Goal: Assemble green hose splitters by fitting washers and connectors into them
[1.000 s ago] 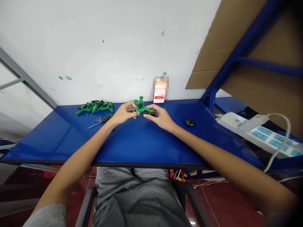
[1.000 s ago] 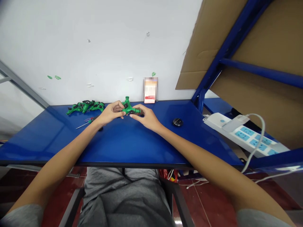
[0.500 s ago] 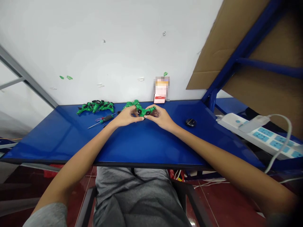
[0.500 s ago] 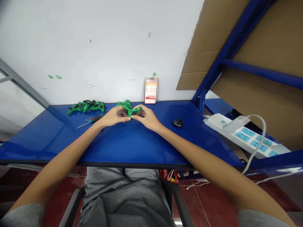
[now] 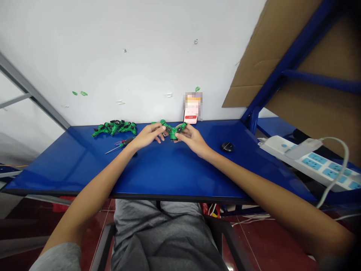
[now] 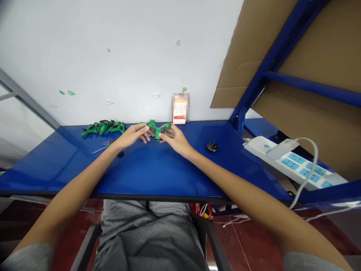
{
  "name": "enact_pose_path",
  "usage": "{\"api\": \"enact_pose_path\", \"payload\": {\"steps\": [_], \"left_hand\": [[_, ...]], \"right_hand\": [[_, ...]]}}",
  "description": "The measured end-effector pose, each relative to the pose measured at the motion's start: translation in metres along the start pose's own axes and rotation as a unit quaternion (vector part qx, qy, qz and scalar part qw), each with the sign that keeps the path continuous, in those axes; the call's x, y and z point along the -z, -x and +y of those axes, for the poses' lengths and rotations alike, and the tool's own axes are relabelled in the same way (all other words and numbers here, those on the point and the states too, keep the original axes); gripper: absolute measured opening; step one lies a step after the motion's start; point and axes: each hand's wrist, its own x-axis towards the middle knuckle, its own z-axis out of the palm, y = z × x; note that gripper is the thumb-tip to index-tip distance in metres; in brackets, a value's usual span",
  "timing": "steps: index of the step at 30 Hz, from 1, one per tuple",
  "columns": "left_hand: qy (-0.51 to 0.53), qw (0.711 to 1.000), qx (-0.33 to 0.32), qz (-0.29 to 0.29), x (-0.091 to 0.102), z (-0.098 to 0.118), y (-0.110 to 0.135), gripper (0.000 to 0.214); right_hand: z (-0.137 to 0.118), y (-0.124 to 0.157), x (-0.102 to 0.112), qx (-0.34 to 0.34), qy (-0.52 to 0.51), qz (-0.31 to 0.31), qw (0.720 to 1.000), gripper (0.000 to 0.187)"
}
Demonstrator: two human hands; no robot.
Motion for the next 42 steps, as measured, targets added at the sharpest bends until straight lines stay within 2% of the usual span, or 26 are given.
{"api": "enact_pose_path", "payload": {"steps": [3,6,8,12,16,20,27,30,33,35,38,42], "left_hand": [[-0.162,0.986,-0.01,0.046,0.019,0.007,0.004,0.039],[-0.363,0.925,-0.011,0.109,0.045,0.011,0.009,0.028],[-0.418,0.901,0.014,0.114,0.063,0.01,0.012,0.027],[-0.423,0.902,0.074,0.041,0.091,0.0,0.015,0.022],[-0.419,0.902,0.096,-0.035,0.103,-0.011,0.015,0.028],[-0.407,0.908,0.086,-0.043,0.101,-0.022,0.011,0.039],[-0.402,0.914,0.053,-0.018,0.098,-0.033,0.009,0.027],[-0.399,0.915,0.053,-0.002,0.095,-0.025,0.011,0.023],[-0.39,0.92,0.035,-0.014,0.083,-0.011,0.012,0.026],[-0.348,0.937,0.007,-0.03,0.071,-0.002,0.012,0.028],[-0.272,0.962,-0.02,-0.022,0.053,0.006,0.011,0.03],[-0.195,0.98,-0.021,-0.017,0.041,0.008,0.01,0.034]], "right_hand": [[-0.003,0.0,0.002,-0.016,-0.033,0.027,0.999,0.046],[-0.005,0.0,0.005,-0.033,-0.072,0.052,0.996,0.042],[-0.005,0.0,0.007,-0.046,-0.099,0.058,0.992,0.044],[-0.004,0.0,0.007,-0.079,-0.115,0.041,0.989,0.048],[-0.001,0.0,0.004,-0.093,-0.071,0.008,0.993,0.049],[0.004,0.001,0.002,-0.076,-0.015,-0.018,0.997,0.052],[0.012,0.001,0.002,-0.059,0.034,-0.04,0.997,0.05],[0.016,0.001,0.003,-0.056,0.043,-0.044,0.997,0.05],[0.018,0.0,0.003,-0.057,0.043,-0.049,0.996,0.051],[0.019,0.0,0.003,-0.058,0.042,-0.052,0.996,0.051],[0.019,0.0,0.003,-0.058,0.042,-0.052,0.996,0.051],[0.018,0.001,0.003,-0.057,0.043,-0.05,0.996,0.05]]}}
